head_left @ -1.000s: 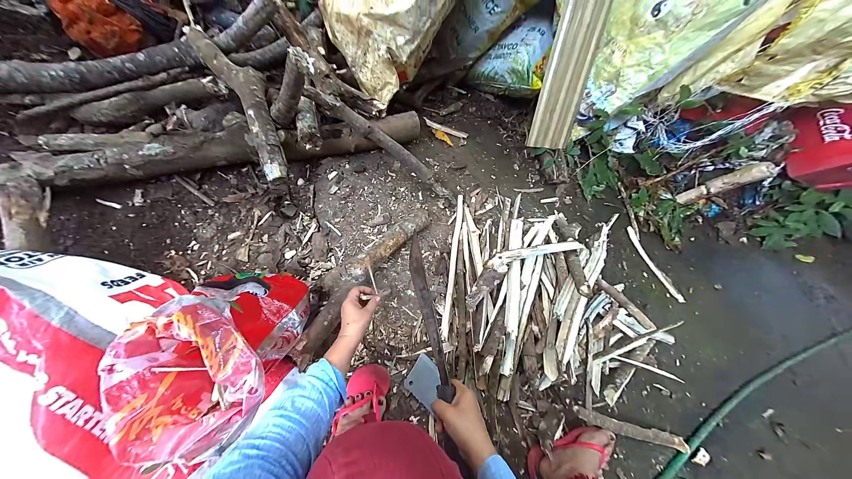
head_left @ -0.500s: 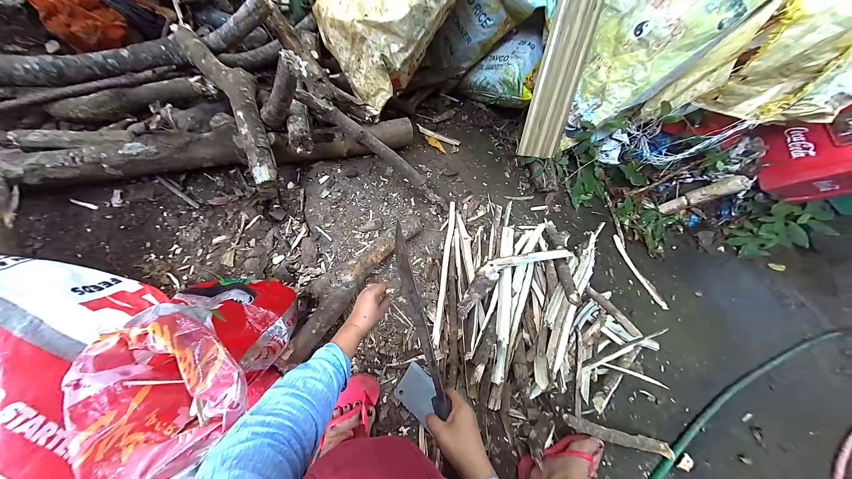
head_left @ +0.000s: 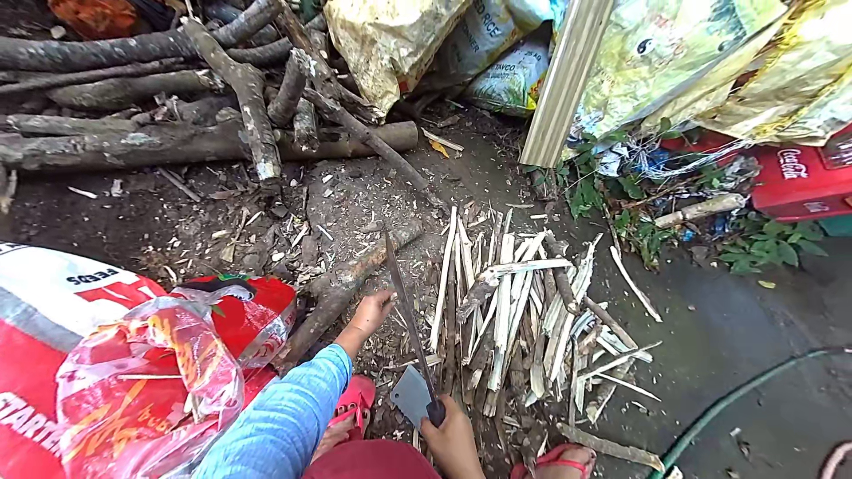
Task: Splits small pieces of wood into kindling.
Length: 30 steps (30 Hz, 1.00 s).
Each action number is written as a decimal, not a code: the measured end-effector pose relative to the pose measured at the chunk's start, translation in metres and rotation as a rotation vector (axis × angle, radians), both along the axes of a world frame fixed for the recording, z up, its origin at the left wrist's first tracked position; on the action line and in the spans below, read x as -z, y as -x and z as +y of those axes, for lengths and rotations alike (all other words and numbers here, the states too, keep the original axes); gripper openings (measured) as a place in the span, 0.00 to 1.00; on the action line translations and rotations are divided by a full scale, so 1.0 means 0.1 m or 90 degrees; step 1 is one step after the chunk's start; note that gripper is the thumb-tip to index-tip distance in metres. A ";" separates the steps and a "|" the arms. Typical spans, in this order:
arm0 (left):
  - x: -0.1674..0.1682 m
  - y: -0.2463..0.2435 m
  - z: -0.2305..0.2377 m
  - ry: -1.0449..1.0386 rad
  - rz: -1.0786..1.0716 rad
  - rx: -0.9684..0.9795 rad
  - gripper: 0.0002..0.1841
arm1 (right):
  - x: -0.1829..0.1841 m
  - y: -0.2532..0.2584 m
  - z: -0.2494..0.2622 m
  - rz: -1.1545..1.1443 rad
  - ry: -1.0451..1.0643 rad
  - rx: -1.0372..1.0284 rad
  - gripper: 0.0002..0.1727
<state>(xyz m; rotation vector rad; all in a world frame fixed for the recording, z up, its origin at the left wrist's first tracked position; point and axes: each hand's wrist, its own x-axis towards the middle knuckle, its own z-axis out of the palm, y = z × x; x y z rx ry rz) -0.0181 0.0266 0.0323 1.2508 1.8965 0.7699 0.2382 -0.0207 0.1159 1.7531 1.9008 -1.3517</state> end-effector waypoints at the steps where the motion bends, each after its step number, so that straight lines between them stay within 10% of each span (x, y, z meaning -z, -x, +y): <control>1: 0.00 0.00 0.00 -0.001 0.001 0.002 0.16 | 0.00 0.00 0.00 -0.003 -0.003 -0.003 0.23; 30: 0.01 0.02 0.05 0.016 0.019 0.042 0.15 | -0.02 -0.01 -0.03 -0.004 -0.025 -0.009 0.23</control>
